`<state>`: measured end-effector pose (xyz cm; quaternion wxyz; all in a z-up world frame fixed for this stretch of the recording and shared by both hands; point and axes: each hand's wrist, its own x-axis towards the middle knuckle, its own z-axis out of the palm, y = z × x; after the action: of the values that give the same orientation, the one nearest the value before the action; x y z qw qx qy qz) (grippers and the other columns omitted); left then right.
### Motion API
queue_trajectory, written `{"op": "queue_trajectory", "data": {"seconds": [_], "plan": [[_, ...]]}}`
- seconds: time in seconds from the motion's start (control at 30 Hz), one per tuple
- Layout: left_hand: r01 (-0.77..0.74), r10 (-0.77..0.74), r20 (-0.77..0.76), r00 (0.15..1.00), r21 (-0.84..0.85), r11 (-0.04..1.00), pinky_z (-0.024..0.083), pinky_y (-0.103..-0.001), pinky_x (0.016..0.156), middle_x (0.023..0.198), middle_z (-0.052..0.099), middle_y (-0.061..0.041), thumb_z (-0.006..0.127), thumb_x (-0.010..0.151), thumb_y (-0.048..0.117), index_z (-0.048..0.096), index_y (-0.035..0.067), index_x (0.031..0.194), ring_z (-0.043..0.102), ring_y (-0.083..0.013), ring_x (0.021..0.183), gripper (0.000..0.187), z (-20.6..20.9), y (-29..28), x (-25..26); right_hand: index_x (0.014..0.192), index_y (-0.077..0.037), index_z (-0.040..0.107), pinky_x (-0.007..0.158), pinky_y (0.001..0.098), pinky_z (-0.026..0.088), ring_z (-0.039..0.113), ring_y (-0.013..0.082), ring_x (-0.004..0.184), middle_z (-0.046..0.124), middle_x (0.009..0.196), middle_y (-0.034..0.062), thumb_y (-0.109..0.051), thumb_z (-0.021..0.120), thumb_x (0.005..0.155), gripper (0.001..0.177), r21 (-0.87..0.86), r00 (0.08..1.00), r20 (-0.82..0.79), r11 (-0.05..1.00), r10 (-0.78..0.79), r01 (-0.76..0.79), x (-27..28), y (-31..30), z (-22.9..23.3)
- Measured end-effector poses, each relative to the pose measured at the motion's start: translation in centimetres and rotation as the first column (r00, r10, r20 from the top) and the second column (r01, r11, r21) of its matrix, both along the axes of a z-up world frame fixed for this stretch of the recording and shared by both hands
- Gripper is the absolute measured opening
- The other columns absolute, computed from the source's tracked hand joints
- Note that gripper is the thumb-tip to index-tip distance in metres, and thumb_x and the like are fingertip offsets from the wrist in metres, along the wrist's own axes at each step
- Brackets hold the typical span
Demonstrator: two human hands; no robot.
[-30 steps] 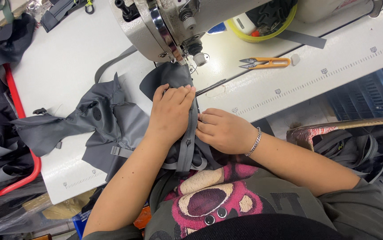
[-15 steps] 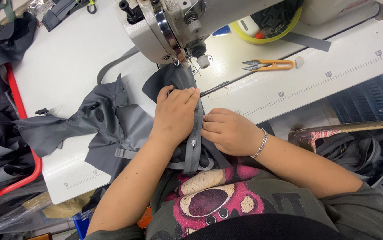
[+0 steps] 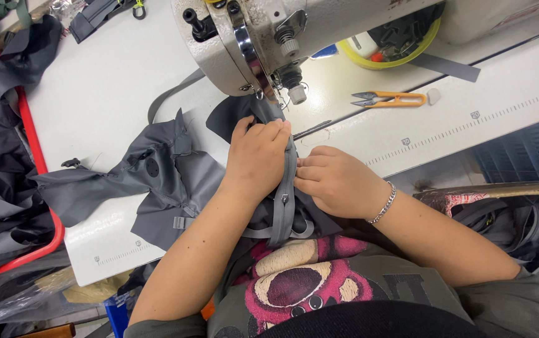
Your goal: The person sews fabric panels and straps onto a gray backpack using a sewing machine, then sorts through fabric scraps and begins aligning a new fabric piece with a webbing strap.
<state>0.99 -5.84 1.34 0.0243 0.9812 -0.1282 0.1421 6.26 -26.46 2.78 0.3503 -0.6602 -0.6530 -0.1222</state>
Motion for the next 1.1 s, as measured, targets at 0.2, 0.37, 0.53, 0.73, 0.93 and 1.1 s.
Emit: {"op": "queue_trajectory", "data": {"seconds": [0.2, 0.37, 0.53, 0.73, 0.93, 1.1], "plan": [[-0.025, 0.023, 0.045, 0.999, 0.047, 0.999, 0.034, -0.051, 0.112, 0.107, 0.069, -0.008, 0.053, 0.1, 0.006, 0.069, 0.004, 0.126, 0.065, -0.0228, 0.107, 0.03, 0.0, 0.5, 1.0, 0.097, -0.005, 0.075, 0.09, 0.0423, 0.052, 0.069, 0.0264, 0.093, 0.071, 0.089, 0.0094, 0.001, 0.056, 0.082, 0.025, -0.052, 1.0, 0.012, 0.998, -0.026, 0.027, 0.8, 0.5, 0.9], [-0.047, 0.041, 0.133, 0.99, 0.039, 0.998, 0.036, -0.051, 0.112, 0.103, 0.068, -0.005, 0.047, 0.099, 0.005, 0.071, 0.008, 0.121, 0.066, -0.0198, 0.101, 0.032, -0.8, 1.0, 1.4, 0.096, -0.006, 0.076, 0.091, 0.0413, 0.051, 0.07, 0.0255, 0.095, 0.073, 0.089, 0.0088, 0.002, 0.055, 0.082, 0.027, -0.077, 0.999, -0.014, 0.996, -0.044, 0.043, 1.0, 0.9, 0.7], [-0.035, 0.04, 0.145, 0.989, -0.034, 0.999, 0.037, -0.052, 0.11, 0.104, 0.068, -0.007, 0.051, 0.103, 0.004, 0.072, 0.005, 0.12, 0.066, -0.0233, 0.103, 0.028, 0.6, 1.0, 1.8, 0.097, -0.008, 0.076, 0.092, 0.041, 0.051, 0.07, 0.025, 0.096, 0.072, 0.089, 0.0076, -0.001, 0.057, 0.081, 0.026, -0.079, 0.998, 0.009, 0.995, -0.055, 0.056, 1.4, 1.5, 1.0], [-0.033, 0.036, 0.261, 0.965, -0.015, 0.999, 0.039, -0.052, 0.11, 0.101, 0.067, -0.005, 0.052, 0.104, 0.008, 0.073, 0.007, 0.116, 0.066, -0.0219, 0.099, 0.024, -0.7, 1.8, 2.6, 0.097, -0.01, 0.077, 0.094, 0.0393, 0.05, 0.07, 0.0233, 0.098, 0.073, 0.091, 0.0054, -0.001, 0.056, 0.084, 0.026, -0.04, 0.997, -0.011, 0.996, -0.082, 0.081, 1.8, 1.8, 1.0], [-0.046, 0.032, 0.276, 0.961, 0.046, 0.998, 0.039, -0.053, 0.111, 0.106, 0.067, -0.004, 0.051, 0.102, 0.01, 0.071, 0.01, 0.121, 0.066, -0.0205, 0.105, 0.027, -0.4, 1.8, 1.9, 0.096, -0.01, 0.076, 0.097, 0.0411, 0.049, 0.07, 0.0246, 0.105, 0.073, 0.095, 0.0058, 0.0, 0.054, 0.087, 0.025, -0.039, 0.996, 0.025, 0.995, -0.087, 0.088, 1.3, 1.7, 1.1], [0.039, -0.052, 0.231, 0.972, 0.063, 0.997, 0.036, -0.057, 0.114, 0.112, 0.072, -0.008, 0.058, 0.098, 0.008, 0.074, 0.009, 0.121, 0.067, -0.023, 0.115, 0.028, 1.1, 1.9, 0.1, 0.103, -0.007, 0.074, 0.099, 0.0469, 0.048, 0.067, 0.0288, 0.11, 0.071, 0.101, 0.0092, 0.002, 0.052, 0.084, 0.031, -0.057, 0.982, 0.165, 0.994, -0.087, 0.097, 0.2, 0.8, -0.5]]}}
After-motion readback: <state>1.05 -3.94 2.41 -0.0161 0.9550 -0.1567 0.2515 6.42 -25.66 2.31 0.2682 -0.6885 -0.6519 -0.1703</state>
